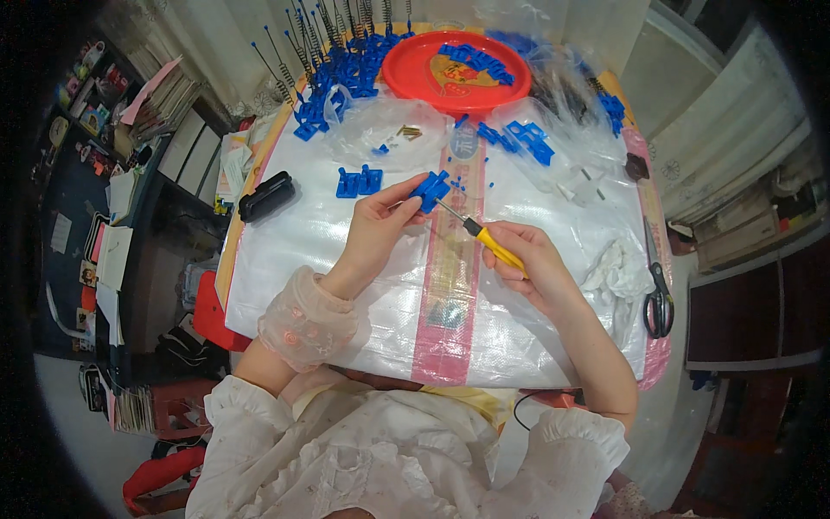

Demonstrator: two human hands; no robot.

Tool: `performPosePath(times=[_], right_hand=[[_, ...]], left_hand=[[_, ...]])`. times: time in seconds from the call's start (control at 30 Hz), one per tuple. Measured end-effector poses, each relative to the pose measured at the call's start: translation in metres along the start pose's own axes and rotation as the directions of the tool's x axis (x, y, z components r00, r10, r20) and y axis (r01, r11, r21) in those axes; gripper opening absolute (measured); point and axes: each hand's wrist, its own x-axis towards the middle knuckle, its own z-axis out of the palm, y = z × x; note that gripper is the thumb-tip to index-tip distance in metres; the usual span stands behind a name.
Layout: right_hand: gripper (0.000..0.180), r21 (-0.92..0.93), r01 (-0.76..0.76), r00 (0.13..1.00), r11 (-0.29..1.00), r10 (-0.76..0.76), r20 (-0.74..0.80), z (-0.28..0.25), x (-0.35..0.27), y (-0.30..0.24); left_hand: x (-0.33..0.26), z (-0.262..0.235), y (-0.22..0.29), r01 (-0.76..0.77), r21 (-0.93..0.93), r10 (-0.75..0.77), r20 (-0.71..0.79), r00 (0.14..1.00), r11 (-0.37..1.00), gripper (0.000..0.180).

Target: Assembling blue plastic components using a screwdriver at a workstation.

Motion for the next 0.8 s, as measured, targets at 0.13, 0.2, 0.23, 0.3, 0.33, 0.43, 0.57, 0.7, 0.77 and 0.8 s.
performPosePath(times=[0.13, 0.2, 0.23, 0.3, 0.33, 0.43, 0.57, 0.7, 0.77, 0.8], right_hand=[[0.027, -0.065, 0.056, 0.998, 0.996, -0.058, -0.034, 0.003, 0.000, 0.004], [0.023, -0.259, 0.159, 0.978, 0.953, -0.189, -0.093, 0.009, 0.001, 0.010], [0.024, -0.580, 0.366, 0.878, 0.728, -0.476, -0.044, 0.011, 0.002, 0.013], [0.027, -0.891, 0.448, 0.525, -0.067, -0.787, 0.323, 0.014, 0.005, 0.021], [0.029, -0.902, 0.378, 0.489, -0.208, -0.782, 0.386, 0.015, 0.004, 0.023], [0.030, -0.865, 0.208, 0.428, -0.457, -0.753, 0.500, 0.016, 0.002, 0.027], [0.023, -0.914, 0.363, 0.455, -0.184, -0.821, 0.346, 0.019, 0.008, 0.027], [0.024, -0.563, 0.137, 0.974, 0.815, -0.214, -0.074, 0.002, 0.006, 0.017], [0.031, -0.231, 0.034, 0.999, 0.972, -0.039, -0.018, -0.004, 0.009, 0.016], [0.035, -0.054, -0.037, 0.999, 0.998, 0.039, 0.032, -0.006, 0.009, 0.016]], left_hand=[[0.000, -0.001, -0.002, -0.015, -0.010, 0.015, 0.002, 1.000, 1.000, 0.037], [0.001, -0.001, -0.003, -0.014, -0.010, 0.014, 0.002, 1.000, 1.000, 0.037], [0.001, -0.001, -0.003, -0.014, -0.009, 0.014, 0.001, 1.000, 1.000, 0.037], [0.000, 0.000, -0.002, -0.007, -0.012, 0.006, -0.006, 1.000, 1.000, 0.037], [0.000, 0.000, -0.001, 0.000, -0.018, 0.000, -0.009, 1.000, 1.000, 0.038], [0.000, 0.000, -0.001, 0.006, -0.030, -0.006, -0.005, 1.000, 1.000, 0.038], [-0.001, 0.002, 0.002, 0.007, -0.027, -0.008, -0.026, 1.000, 1.000, 0.037], [0.000, 0.000, -0.001, -0.036, -0.021, 0.035, -0.015, 0.999, 0.999, 0.037], [0.000, 0.000, -0.002, -0.044, -0.019, 0.044, -0.006, 0.999, 0.999, 0.037], [0.000, 0.001, -0.002, -0.045, -0.011, 0.045, -0.005, 0.999, 0.999, 0.037]])
